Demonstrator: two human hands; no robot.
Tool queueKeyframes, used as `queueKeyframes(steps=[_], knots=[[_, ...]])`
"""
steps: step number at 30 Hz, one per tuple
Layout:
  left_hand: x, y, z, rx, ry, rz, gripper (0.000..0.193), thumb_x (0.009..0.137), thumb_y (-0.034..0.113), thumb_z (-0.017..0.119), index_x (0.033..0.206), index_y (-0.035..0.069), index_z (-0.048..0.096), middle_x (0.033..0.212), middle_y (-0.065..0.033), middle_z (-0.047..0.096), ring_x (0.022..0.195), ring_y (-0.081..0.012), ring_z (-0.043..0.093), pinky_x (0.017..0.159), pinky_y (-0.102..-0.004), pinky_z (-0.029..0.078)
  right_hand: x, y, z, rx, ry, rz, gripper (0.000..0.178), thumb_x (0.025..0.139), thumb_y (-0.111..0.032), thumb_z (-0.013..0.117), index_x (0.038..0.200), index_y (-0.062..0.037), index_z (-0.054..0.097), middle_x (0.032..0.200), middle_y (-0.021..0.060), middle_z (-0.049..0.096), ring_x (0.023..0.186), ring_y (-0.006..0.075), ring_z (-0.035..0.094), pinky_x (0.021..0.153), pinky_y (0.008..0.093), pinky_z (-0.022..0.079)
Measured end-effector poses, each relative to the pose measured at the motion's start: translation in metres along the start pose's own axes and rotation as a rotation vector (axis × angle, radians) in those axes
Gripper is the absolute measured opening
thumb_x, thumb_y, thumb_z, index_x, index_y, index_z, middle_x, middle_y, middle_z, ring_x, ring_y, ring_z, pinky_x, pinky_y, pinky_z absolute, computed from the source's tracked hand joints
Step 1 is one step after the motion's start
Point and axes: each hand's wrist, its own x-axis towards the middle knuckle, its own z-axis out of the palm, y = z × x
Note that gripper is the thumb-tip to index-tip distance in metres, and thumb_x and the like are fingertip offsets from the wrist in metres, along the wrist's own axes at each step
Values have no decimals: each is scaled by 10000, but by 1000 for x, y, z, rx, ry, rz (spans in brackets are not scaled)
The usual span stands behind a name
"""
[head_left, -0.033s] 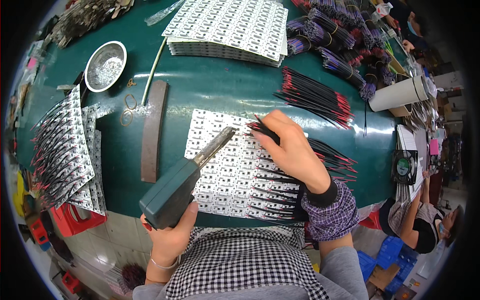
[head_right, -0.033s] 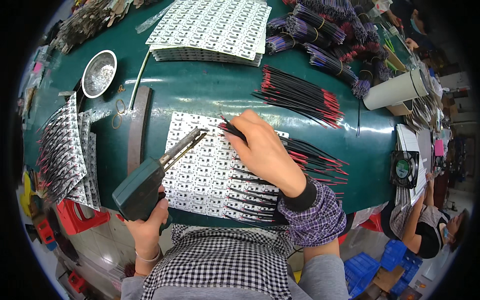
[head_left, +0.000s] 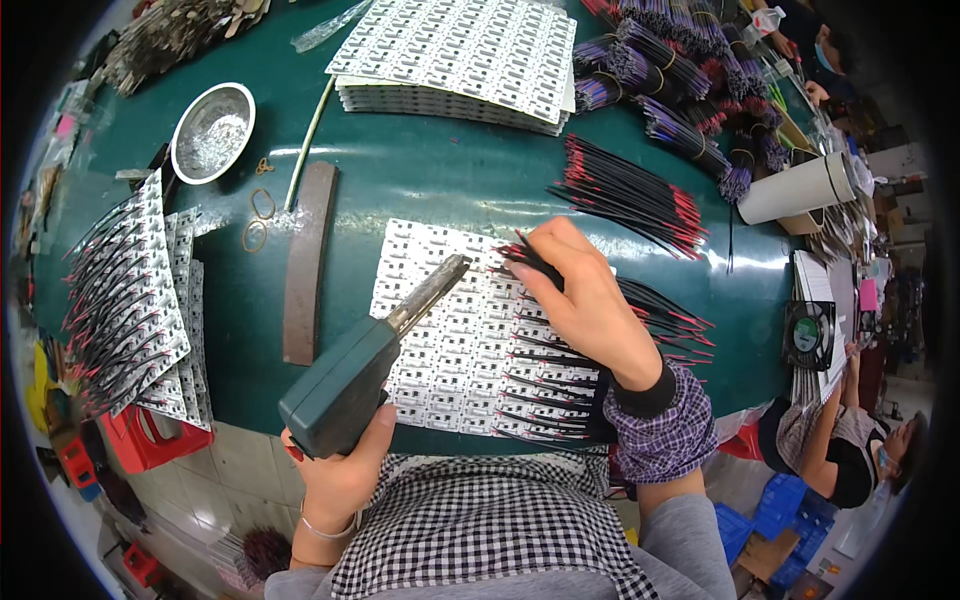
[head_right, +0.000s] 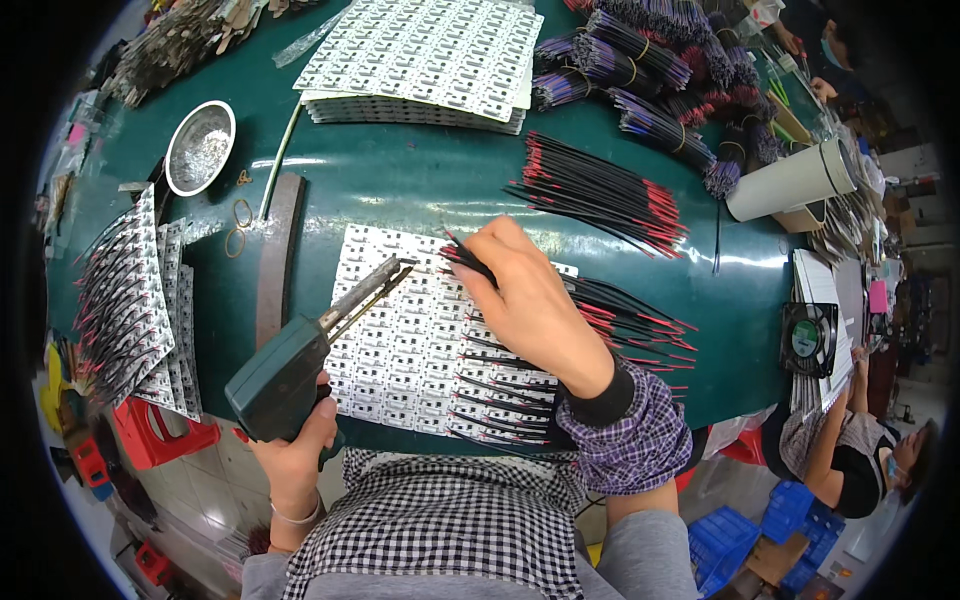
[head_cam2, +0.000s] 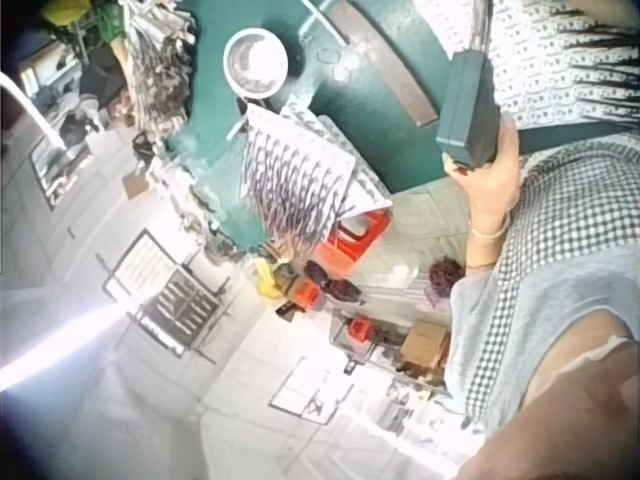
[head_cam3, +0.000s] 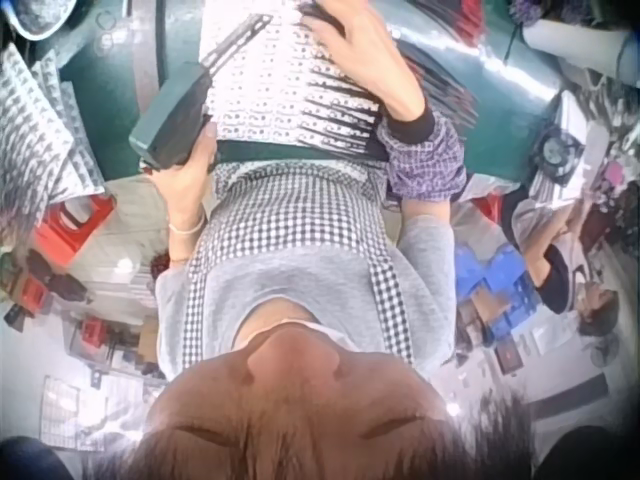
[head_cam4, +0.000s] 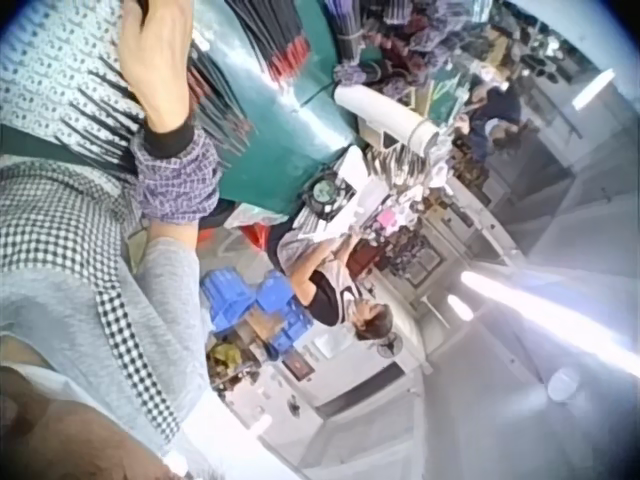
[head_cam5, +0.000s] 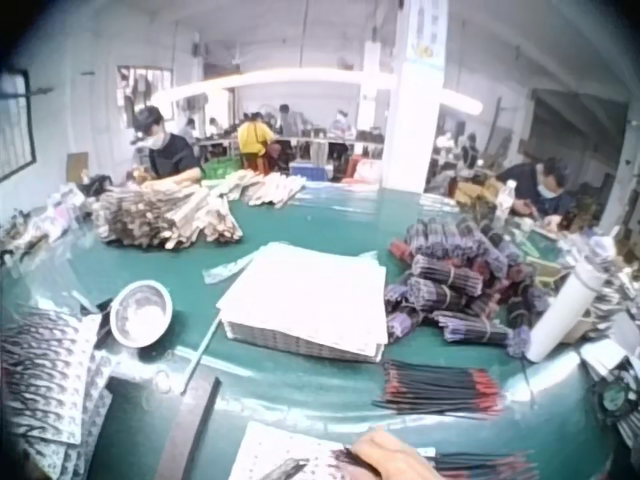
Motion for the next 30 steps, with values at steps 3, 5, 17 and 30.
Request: queueKeyframes(steps=[3, 5, 17, 30], knots=[[-2, -1, -1, -52, 21, -29, 406, 791, -107, 686, 1185, -49, 605, 1005, -113, 683, 574, -91, 551, 493, -234, 442, -6, -5, 1, 18, 106, 14, 118, 887, -33, 644, 975, 44, 622, 869, 142, 562, 739, 314, 575, 665, 388, 461], [-3, -2, -3, -70, 38, -42, 423, 789, -108, 687, 1198, -47, 598, 1021, -119, 686, 577, -90, 553, 494, -234, 445, -8, -12, 0, 14, 161, 64, 130, 842, 7, 666, 962, 35, 627, 854, 138, 580, 740, 301, 595, 656, 355, 476], [-3, 9, 3, -125, 67, -200, 252, 780, -29, 776, 1015, -45, 687, 915, -51, 712, 786, -95, 636, 711, -238, 515, -14, -8, 19, -20, -22, 203, 138, 769, -51, 715, 870, 17, 650, 817, 140, 622, 691, 303, 634, 637, 396, 488], [-2, -1, 11, 7, -9, -6, 144, 792, -12, 770, 910, -17, 686, 807, -16, 678, 675, -72, 588, 606, -229, 461, -14, -8, 23, -60, -27, 192, 142, 785, -54, 711, 858, 42, 636, 820, 139, 624, 699, 296, 637, 612, 357, 496]])
